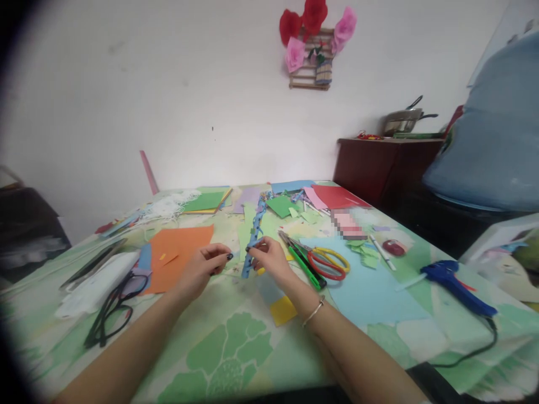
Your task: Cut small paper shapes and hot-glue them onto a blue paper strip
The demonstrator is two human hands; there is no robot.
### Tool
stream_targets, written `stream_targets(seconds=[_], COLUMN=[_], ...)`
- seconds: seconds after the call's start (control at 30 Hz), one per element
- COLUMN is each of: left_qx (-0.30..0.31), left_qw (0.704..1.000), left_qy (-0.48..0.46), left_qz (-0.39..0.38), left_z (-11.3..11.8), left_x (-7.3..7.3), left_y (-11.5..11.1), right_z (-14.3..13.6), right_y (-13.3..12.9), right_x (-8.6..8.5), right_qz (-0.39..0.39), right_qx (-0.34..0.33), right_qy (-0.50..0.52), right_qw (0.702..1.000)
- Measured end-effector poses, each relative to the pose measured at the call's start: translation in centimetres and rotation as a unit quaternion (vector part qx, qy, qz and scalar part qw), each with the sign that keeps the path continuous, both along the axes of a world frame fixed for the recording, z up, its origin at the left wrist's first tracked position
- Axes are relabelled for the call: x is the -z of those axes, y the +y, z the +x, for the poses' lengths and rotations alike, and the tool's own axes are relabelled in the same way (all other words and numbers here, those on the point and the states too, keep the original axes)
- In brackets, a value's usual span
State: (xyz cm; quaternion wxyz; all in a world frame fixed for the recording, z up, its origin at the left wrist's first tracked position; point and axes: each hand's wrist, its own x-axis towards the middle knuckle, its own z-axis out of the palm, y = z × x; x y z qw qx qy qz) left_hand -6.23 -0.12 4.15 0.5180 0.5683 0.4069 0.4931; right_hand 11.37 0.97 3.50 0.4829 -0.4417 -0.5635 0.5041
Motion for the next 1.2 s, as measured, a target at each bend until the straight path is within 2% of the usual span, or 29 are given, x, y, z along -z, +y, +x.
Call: stream_targets(seconds=[0.17,0.37,0.63,0.93,1.2], left_qx=[0.005,-0.005,-0.017,-0.031,-0.042], left_qw=[1.000,0.998,0.996,0.998,0.996], left_qy=[-0.007,-0.028,-0.028,-0.036,-0.034], left_qz=[0.026,0.057,0.085,0.051,0.066], left_z=[0.4,0.3,0.5,0.6,0.7], left_x=[-0.4,-0.2,0.1,0.2,0.3], left_y=[-0.8,-0.5,-0.5,-0.7,-0.6], right_z=[-0.3,-0.8,-1.1,-1.2,-1.3], right_y=[-0.9,-1.0,-1.4,-1.4,-1.4], right_x=[0.2,0.8,1.1,1.3,1.3], right_qz=[0.024,0.028,0.027,0.034,0.034], right_qx=[-0.059,-0.094,-0.108,-0.109,-0.110], right_qy=[0.054,0.073,0.074,0.081,0.082], right_qw=[0.997,0.992,0.991,0.990,0.990])
